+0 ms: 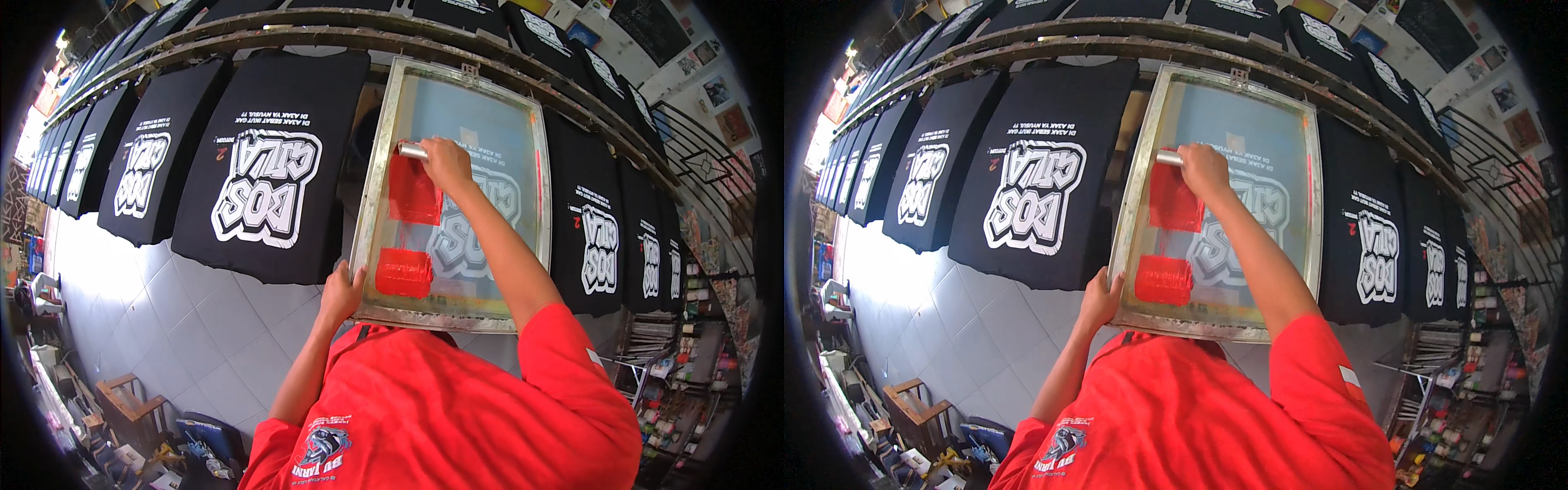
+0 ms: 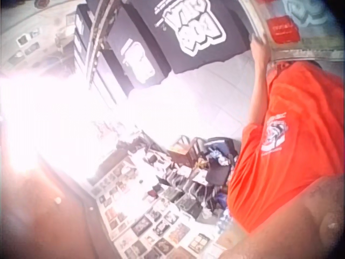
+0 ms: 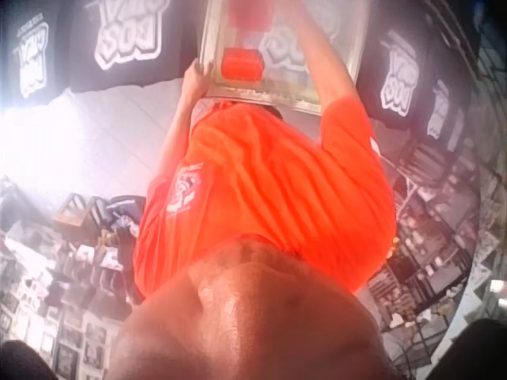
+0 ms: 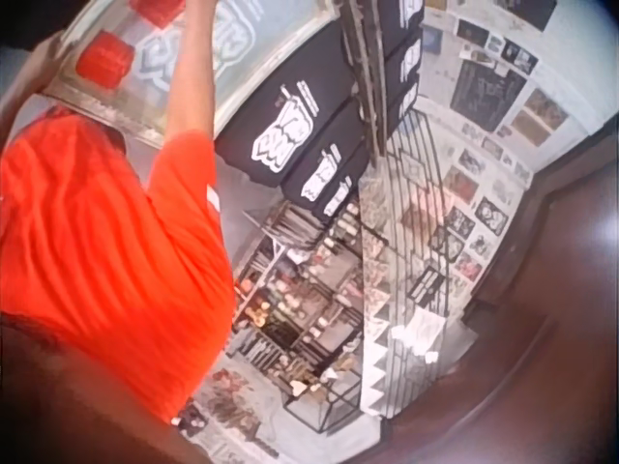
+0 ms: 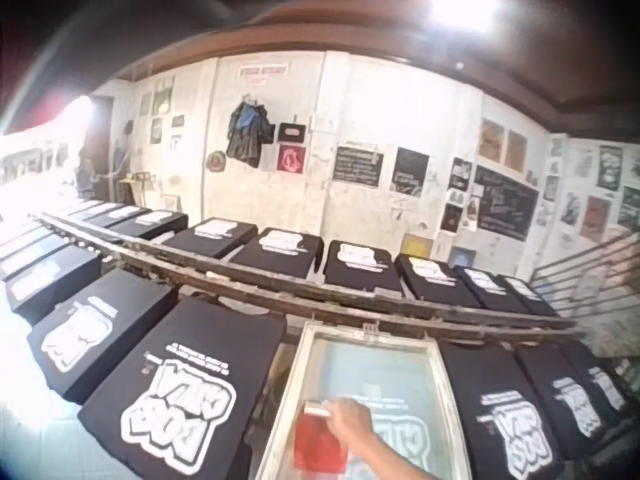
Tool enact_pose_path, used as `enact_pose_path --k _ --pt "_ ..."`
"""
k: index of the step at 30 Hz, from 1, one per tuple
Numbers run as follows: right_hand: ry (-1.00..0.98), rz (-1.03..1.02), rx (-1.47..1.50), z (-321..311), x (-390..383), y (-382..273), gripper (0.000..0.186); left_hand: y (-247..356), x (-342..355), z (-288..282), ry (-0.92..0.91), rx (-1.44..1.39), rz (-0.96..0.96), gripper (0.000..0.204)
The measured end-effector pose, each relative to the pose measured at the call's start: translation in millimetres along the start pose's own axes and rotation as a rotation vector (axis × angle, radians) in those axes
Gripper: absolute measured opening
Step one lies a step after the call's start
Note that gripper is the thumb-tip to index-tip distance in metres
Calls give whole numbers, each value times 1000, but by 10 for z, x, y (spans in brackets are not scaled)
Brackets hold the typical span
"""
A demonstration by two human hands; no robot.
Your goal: The person performs screen printing on black shirts by lowering a screen frame, applying red ink with a squeegee, and then moving the frame to the next shirt in a production line.
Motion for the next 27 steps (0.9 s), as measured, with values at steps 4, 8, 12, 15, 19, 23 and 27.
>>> enact_pose_path --k 4,8,12,15,19,23,27 --pt "-161 13 19 -80 -151 -91 15 0 1 -5 3 -15 -6 39" --pt "-404 7 79 -621 -46 -153 22 68 4 -22 -23 -43 6 41" --pt "-410 9 23 -555 -304 -321 24 65 18 -35 1 -17 56 44" --pt "-331 46 -4 -422 -486 -392 23 26 40 -11 20 -51 100 46" --pt "-293 74 -58 -445 -424 -367 20 71 40 -31 -27 -22 59 47" --pt "-136 116 -26 -497 -532 -464 16 49 40 -29 -32 -15 62 48" --pt "-26 124 60 -561 -1011 -692 17 80 41 -29 -32 -20 55 47"
Point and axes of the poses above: each hand's wrist, its own x-axis towards the middle knuckle, its own z-axis out of the palm, y = z × x, the point moved 4 cm from there along x, towards the middle knuckle, and after that the axes turned 1 degree about -x, right-handed, at the moved point
